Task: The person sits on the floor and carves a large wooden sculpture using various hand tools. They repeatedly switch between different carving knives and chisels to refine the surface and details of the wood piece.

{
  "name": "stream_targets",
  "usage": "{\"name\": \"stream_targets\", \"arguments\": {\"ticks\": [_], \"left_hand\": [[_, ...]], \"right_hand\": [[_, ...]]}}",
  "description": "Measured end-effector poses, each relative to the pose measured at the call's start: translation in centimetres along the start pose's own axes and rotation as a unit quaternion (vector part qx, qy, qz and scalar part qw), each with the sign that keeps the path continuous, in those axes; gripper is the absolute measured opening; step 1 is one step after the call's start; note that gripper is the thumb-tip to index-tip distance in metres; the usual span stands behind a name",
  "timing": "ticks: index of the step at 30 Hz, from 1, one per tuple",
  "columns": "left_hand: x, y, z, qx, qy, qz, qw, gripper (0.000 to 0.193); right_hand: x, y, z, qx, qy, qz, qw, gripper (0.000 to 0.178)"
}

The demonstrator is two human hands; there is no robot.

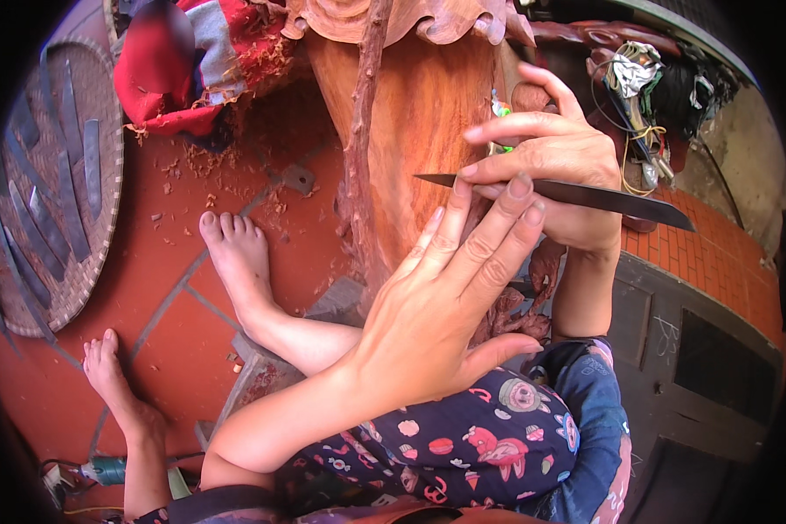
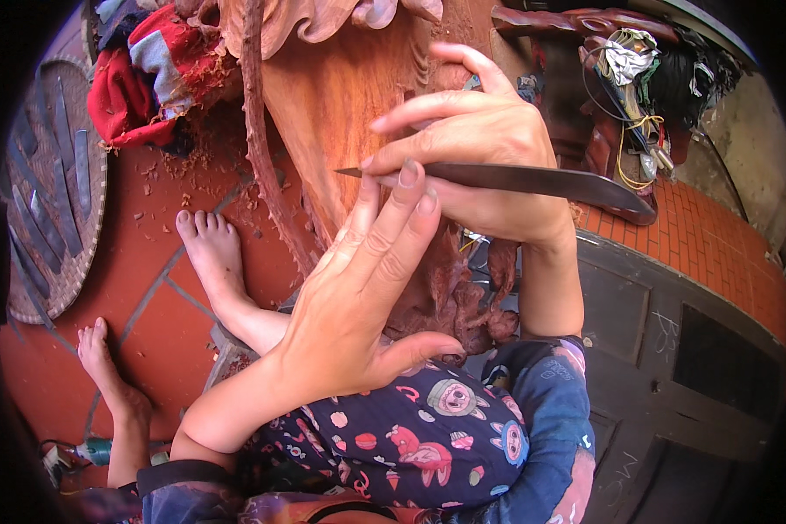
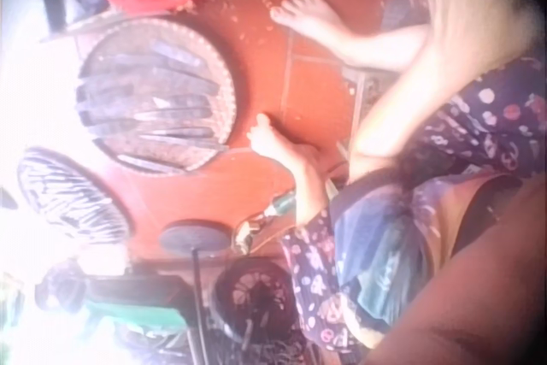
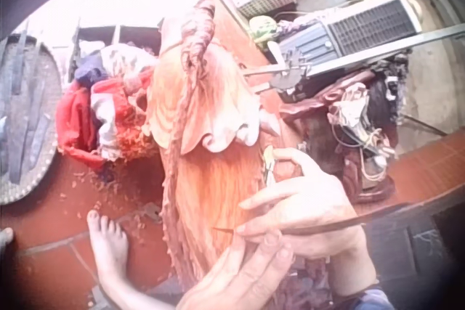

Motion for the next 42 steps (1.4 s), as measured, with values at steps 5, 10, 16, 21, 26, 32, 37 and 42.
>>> {"name": "stream_targets", "arguments": {"ticks": [5,10,16,21,26,32,37,42], "left_hand": [[1.9,-0.6,-0.4,0.038,-0.002,0.018,0.999,0.104],[1.7,-0.6,0.0,-0.001,-0.007,0.030,1.000,0.105],[1.6,-1.1,-0.2,0.064,-0.020,0.035,0.997,0.104],[-0.5,2.5,2.5,-0.034,0.002,0.061,0.998,0.066],[-0.3,6.5,-1.4,0.269,-0.038,0.231,0.934,0.082],[4.1,5.1,-2.9,0.333,-0.098,0.256,0.902,0.114],[7.1,5.5,-3.4,0.364,-0.195,0.289,0.864,0.084],[7.8,7.6,-2.9,0.330,-0.173,0.155,0.915,0.070]], "right_hand": [[1.2,0.1,0.7,0.111,-0.029,0.114,0.987,0.014],[1.3,0.6,1.1,0.071,-0.007,0.010,0.997,0.012],[2.5,1.1,1.5,0.102,-0.004,0.029,0.994,0.013],[4.9,2.4,1.9,0.138,0.061,-0.115,0.982,0.016],[5.7,2.4,2.0,0.086,0.051,-0.185,0.978,0.016],[5.4,1.8,1.4,0.074,0.046,-0.167,0.982,0.016],[5.5,1.1,2.0,0.148,0.047,-0.165,0.974,0.017],[6.3,0.1,2.5,0.199,-0.004,-0.090,0.976,0.014]]}}
Point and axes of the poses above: each hand's wrist, its own x-axis towards the middle knuckle, its own y-axis out of the back of the hand, z = x × y, the point moved 1 cm from there along x, towards the middle knuckle, and after that the axes turned 9 degrees about z, right-handed, at the moved point
